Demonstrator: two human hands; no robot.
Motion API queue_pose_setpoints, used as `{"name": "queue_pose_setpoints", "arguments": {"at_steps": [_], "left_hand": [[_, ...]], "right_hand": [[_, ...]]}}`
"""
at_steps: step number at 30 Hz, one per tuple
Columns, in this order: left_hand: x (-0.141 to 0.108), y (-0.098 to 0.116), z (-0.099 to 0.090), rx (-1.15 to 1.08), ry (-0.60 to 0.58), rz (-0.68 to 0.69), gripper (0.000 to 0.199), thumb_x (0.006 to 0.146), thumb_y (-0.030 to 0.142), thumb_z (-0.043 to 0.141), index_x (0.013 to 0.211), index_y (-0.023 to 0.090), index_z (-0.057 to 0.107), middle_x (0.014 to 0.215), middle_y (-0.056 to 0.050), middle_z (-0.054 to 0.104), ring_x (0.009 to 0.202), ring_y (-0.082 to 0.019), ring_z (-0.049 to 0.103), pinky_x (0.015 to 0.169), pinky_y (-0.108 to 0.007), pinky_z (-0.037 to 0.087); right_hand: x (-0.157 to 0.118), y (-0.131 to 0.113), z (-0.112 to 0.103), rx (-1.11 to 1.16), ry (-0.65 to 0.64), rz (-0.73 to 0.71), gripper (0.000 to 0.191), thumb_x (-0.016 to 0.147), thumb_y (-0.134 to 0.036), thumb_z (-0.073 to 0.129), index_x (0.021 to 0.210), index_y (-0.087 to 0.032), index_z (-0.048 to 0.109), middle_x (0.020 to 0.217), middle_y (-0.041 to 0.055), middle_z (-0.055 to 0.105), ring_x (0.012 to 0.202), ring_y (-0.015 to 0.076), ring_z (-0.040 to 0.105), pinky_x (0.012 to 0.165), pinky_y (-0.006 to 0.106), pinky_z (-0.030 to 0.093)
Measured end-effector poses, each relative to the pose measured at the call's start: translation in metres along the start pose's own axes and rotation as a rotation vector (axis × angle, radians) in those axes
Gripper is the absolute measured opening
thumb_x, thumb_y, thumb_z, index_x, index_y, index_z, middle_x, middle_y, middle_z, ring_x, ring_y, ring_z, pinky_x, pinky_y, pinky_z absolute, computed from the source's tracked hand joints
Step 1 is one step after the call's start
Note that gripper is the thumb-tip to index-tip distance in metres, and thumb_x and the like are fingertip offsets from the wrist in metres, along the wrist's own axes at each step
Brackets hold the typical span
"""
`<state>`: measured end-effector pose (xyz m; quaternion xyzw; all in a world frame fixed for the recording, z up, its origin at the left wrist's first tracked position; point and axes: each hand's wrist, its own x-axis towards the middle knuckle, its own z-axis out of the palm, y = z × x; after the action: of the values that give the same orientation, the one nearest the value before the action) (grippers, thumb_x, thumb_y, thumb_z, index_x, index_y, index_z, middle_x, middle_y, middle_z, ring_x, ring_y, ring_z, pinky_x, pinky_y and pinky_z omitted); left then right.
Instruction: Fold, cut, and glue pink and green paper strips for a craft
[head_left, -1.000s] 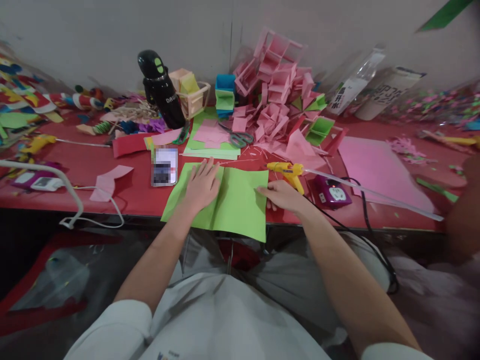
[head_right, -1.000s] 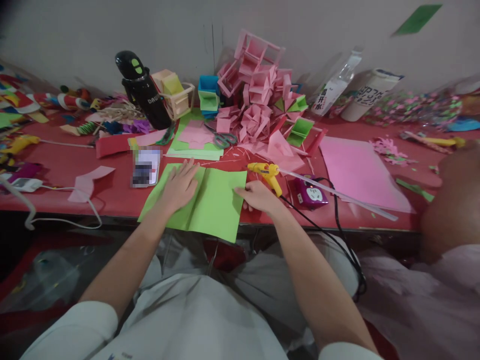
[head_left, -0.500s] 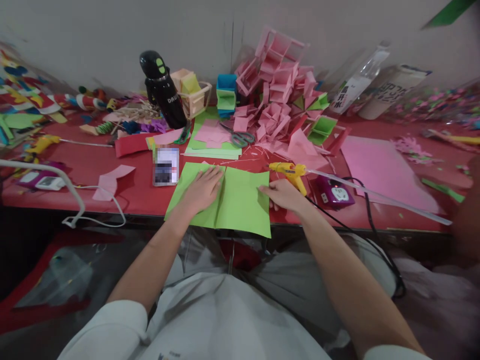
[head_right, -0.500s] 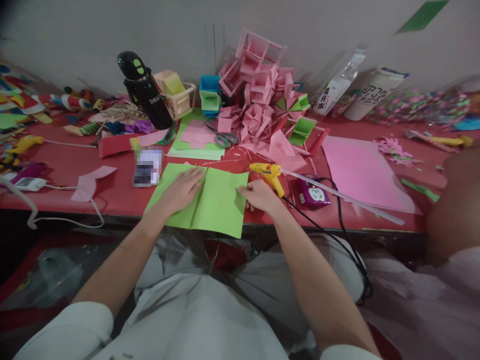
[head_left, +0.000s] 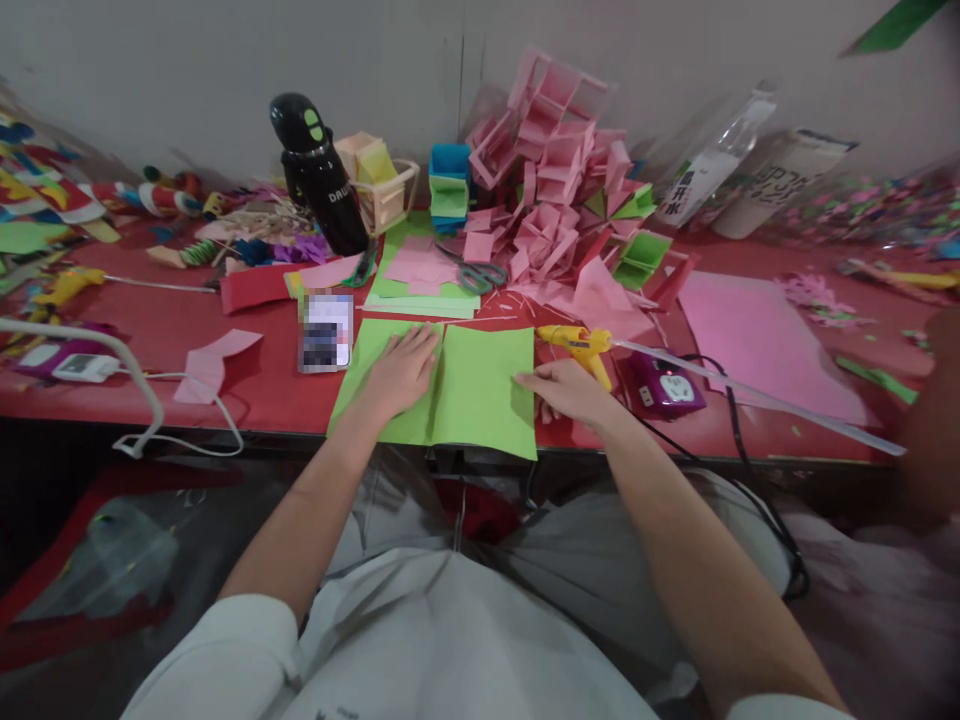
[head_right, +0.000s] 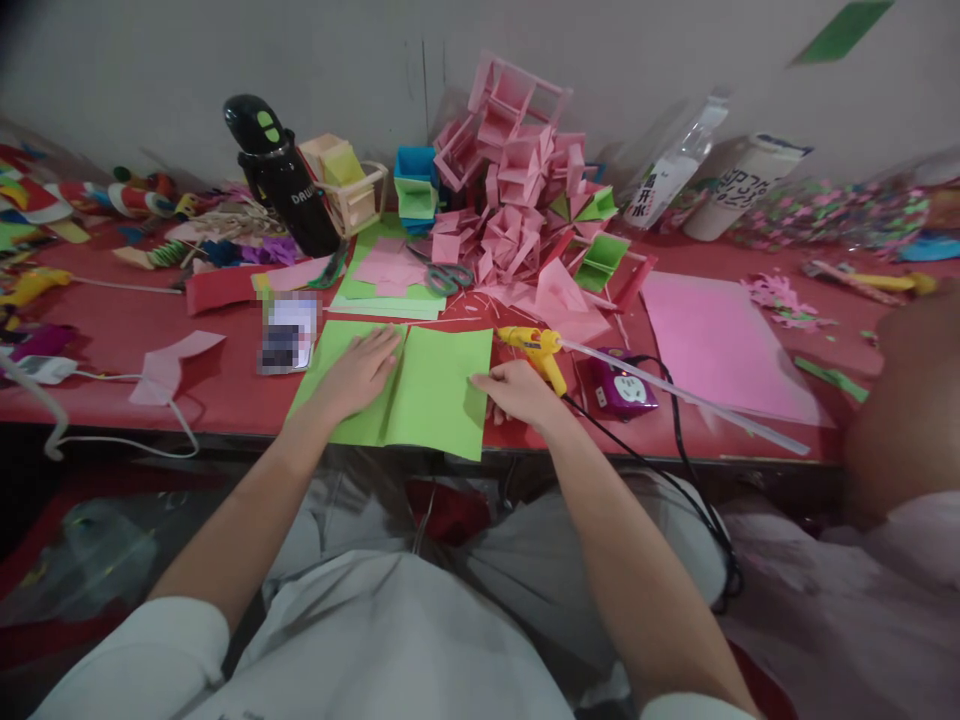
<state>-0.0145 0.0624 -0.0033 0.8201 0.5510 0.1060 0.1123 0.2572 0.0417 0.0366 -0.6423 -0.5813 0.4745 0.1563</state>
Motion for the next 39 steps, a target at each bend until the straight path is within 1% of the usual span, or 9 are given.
{"name": "queue_pose_setpoints", "arguments": {"at_steps": [5,12,19,26,28,31,35,37,39], "left_hand": [[0.002,-0.001,0.000,0.002,-0.017,-0.003,0.057,0.105,0.034,0.020,0.156,0.014,0.035,0.166,-0.008,0.027,0.156,-0.023,0.019,0.127,-0.047,0.016],[0.005,-0.001,-0.003,0.028,-0.034,-0.005,0.056,0.105,0.033,0.019,0.156,0.014,0.035,0.167,-0.009,0.027,0.156,-0.023,0.019,0.127,-0.047,0.017],[0.013,-0.003,-0.004,0.020,-0.031,-0.008,0.056,0.105,0.032,0.021,0.156,0.015,0.034,0.167,-0.008,0.025,0.156,-0.024,0.020,0.126,-0.048,0.018],[0.023,-0.010,0.000,-0.007,-0.031,-0.023,0.055,0.105,0.032,0.023,0.156,0.015,0.035,0.167,-0.009,0.025,0.156,-0.027,0.020,0.126,-0.050,0.018],[0.028,-0.011,-0.001,-0.004,-0.004,-0.020,0.054,0.105,0.032,0.025,0.155,0.014,0.037,0.167,-0.010,0.025,0.155,-0.028,0.021,0.126,-0.051,0.019],[0.030,-0.010,-0.004,0.008,0.123,-0.010,0.050,0.104,0.031,0.029,0.149,0.016,0.046,0.164,-0.009,0.033,0.153,-0.026,0.027,0.126,-0.049,0.021],[0.016,-0.006,-0.008,-0.002,0.233,-0.054,0.045,0.103,0.029,0.032,0.139,0.016,0.056,0.151,-0.009,0.053,0.140,-0.023,0.048,0.120,-0.041,0.036],[0.003,-0.004,-0.009,-0.005,0.175,-0.036,0.046,0.103,0.031,0.032,0.140,0.016,0.056,0.150,-0.009,0.055,0.139,-0.023,0.049,0.120,-0.040,0.037],[-0.009,-0.003,-0.008,0.009,0.099,-0.006,0.049,0.104,0.035,0.031,0.146,0.018,0.050,0.157,-0.008,0.046,0.147,-0.024,0.040,0.123,-0.044,0.030]], "right_hand": [[0.001,0.003,0.002,-0.035,0.004,0.018,0.042,0.096,-0.026,0.062,0.056,-0.018,0.054,0.044,0.0017,0.063,0.036,0.0090,0.057,0.037,0.017,0.038],[-0.003,0.003,0.002,0.119,-0.023,0.006,0.047,0.094,-0.046,0.065,0.057,-0.018,0.058,0.048,0.0030,0.065,0.036,0.0087,0.056,0.037,0.018,0.042],[-0.001,0.003,0.002,0.084,-0.014,0.042,0.038,0.096,-0.022,0.062,0.059,-0.018,0.057,0.043,0.0007,0.062,0.036,0.0096,0.058,0.036,0.017,0.042],[-0.001,0.005,0.001,0.225,-0.006,0.051,0.038,0.090,-0.044,0.071,0.064,-0.016,0.063,0.053,0.0022,0.068,0.042,0.0097,0.061,0.041,0.018,0.049],[-0.001,0.004,0.002,0.246,-0.005,0.052,0.034,0.087,-0.039,0.076,0.065,-0.016,0.063,0.051,0.0009,0.066,0.041,0.0092,0.060,0.039,0.016,0.047],[0.000,0.001,0.004,0.275,0.023,0.033,0.029,0.087,-0.031,0.076,0.065,-0.016,0.063,0.046,-0.0010,0.062,0.040,0.0085,0.059,0.038,0.015,0.045],[-0.001,0.000,0.008,0.269,0.065,-0.018,0.026,0.088,-0.026,0.073,0.067,-0.017,0.062,0.048,-0.0015,0.063,0.039,0.0081,0.057,0.040,0.016,0.047],[-0.003,0.000,0.008,0.246,0.083,-0.046,0.024,0.087,-0.028,0.074,0.069,-0.017,0.062,0.052,-0.0013,0.065,0.041,0.0089,0.058,0.042,0.018,0.049],[-0.005,-0.001,0.008,0.231,0.086,-0.065,0.024,0.087,-0.034,0.074,0.072,-0.018,0.064,0.056,-0.0003,0.068,0.045,0.0104,0.061,0.044,0.019,0.050]]}}
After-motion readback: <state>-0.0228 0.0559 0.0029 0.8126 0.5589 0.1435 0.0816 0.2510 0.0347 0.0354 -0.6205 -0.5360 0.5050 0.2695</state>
